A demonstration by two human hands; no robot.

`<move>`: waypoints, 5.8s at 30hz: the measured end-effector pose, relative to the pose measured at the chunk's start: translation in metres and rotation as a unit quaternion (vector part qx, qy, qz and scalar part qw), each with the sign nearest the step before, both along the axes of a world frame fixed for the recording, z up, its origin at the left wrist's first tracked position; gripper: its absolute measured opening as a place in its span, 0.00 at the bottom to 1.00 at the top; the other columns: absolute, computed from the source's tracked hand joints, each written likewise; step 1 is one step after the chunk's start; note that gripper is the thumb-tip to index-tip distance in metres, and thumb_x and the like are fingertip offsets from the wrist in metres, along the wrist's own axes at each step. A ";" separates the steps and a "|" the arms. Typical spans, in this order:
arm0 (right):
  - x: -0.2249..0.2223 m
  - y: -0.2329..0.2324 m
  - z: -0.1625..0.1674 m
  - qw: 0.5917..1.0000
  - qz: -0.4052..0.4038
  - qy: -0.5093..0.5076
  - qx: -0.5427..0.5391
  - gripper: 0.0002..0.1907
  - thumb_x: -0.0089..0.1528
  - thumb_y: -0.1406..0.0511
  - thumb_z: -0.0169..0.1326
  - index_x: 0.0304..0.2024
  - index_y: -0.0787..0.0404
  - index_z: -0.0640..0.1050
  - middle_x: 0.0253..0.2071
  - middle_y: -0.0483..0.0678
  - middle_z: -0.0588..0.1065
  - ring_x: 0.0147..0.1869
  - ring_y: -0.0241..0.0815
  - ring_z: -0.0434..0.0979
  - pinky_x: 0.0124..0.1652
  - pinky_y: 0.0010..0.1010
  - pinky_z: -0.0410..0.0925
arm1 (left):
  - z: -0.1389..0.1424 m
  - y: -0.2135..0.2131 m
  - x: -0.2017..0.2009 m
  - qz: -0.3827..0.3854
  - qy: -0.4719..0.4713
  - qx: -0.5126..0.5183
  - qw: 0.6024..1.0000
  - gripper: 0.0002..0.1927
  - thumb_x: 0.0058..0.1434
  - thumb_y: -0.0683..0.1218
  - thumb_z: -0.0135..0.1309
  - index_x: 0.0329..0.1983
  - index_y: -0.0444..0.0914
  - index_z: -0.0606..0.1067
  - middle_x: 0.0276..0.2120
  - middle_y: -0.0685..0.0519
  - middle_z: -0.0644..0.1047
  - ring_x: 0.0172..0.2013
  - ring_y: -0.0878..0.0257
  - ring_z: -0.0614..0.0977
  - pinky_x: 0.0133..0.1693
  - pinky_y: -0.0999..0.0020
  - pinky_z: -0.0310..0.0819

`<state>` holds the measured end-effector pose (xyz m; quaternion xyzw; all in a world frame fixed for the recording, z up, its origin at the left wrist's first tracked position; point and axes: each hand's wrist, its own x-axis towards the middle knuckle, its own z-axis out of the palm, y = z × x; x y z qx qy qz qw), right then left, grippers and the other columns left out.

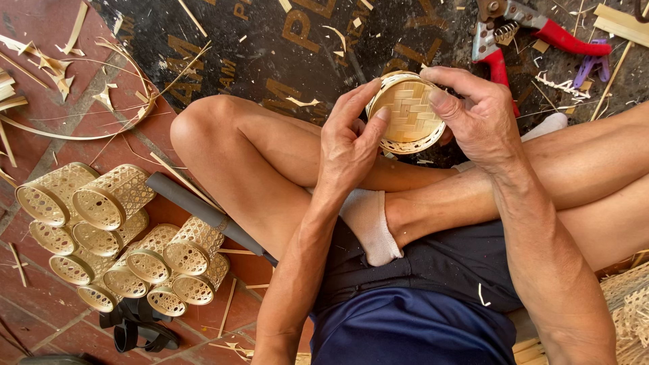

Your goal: The person sits on the floor assembling woven bamboo basket bodies. They press a woven cylindrical shell onto a bamboo rim ring, fit a round woven base disc into the bottom, bend thin bamboo strips around the rim to secure it, and set finished baskets with a stack of completed ones beside them.

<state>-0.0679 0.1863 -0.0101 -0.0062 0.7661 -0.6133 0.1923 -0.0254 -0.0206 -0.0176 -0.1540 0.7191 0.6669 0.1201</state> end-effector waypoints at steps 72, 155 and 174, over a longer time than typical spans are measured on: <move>-0.010 0.005 0.004 0.989 -0.069 0.117 0.057 0.22 0.69 0.66 0.61 0.63 0.69 0.74 0.56 0.55 0.76 0.55 0.40 0.79 0.52 0.31 0.77 | 0.009 -0.066 0.042 -0.017 0.011 0.609 0.793 0.23 0.71 0.53 0.61 0.58 0.31 0.74 0.43 0.45 0.81 0.45 0.48 0.83 0.57 0.43 0.74; -0.050 -0.077 0.027 0.743 0.196 0.555 0.317 0.32 0.75 0.51 0.53 0.67 0.74 0.71 0.67 0.62 0.70 0.73 0.55 0.68 0.72 0.54 0.53 | -0.004 -0.067 -0.066 0.130 0.026 0.089 0.987 0.18 0.64 0.45 0.58 0.53 0.31 0.79 0.30 0.51 0.83 0.25 0.68 0.83 0.28 0.71 0.83; -0.122 -0.041 0.012 0.974 0.139 0.132 0.124 0.08 0.66 0.65 0.64 0.40 0.65 0.82 0.31 0.48 0.78 0.30 0.32 0.74 0.28 0.25 0.69 | 0.033 -0.070 -0.097 0.005 0.010 -0.020 1.000 0.12 0.58 0.45 0.62 0.40 0.32 0.83 0.24 0.54 0.81 0.22 0.71 0.81 0.24 0.72 0.81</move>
